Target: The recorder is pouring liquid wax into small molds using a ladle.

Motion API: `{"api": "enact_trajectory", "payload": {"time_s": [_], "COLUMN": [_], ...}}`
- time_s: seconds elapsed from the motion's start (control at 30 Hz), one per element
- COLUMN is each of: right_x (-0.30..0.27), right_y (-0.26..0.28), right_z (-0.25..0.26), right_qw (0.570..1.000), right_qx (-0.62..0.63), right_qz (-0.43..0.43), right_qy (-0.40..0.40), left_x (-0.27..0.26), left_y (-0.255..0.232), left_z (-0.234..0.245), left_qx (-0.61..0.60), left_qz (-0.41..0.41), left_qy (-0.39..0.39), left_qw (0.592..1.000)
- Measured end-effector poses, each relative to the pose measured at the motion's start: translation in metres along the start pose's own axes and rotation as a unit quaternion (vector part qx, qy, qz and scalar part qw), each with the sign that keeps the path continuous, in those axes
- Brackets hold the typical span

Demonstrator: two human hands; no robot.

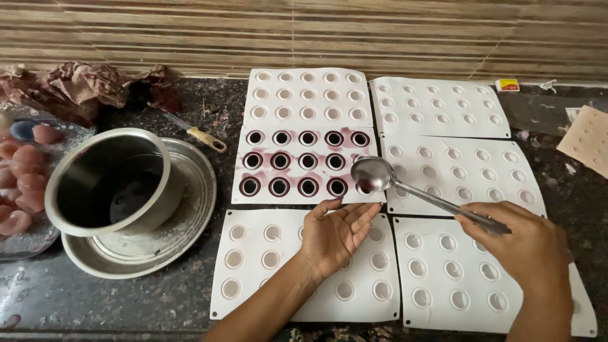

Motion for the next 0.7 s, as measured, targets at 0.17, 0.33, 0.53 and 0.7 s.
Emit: {"api": "enact_trajectory", "payload": {"time_s": [0.17,0.33,0.53,0.7], "right_x": [-0.019,-0.027,0.004,0.021], "right_y": [-0.004,0.013,0.107,0.234], "right_z": [-0.001,0.001,0.010,0.000], "right_qw": [0.996,0.991,0.997,0.986], "right_qx": [-0.028,-0.112,0.061,0.140], "right_qz": [0.073,0.053,-0.038,-0.011], "right_qy": [-0.044,-0.048,-0.019,0.090], "left_x": [0.000,0.001,0.005,0.024], "left_y": [-0.001,-0.005,-0.002,0.006], "left_z": [-0.001,0.001,0.000,0.017], "left_qx": [0.002,0.035,0.034,0.013], "left_qz": [-0.001,0.001,0.018,-0.002], "left_qy": [0.003,0.001,-0.003,0.024], "left_qw": [1.000,0.999,0.999,1.000]}}
Point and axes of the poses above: each hand's wrist, its own x-axis towards the middle knuckle, its own z-axis out of the back of the hand, y = z × x, the point moved 4 cm from there along x, towards the middle knuckle, and after that the axes turned 9 degrees about -y, right-handed, at the moved point
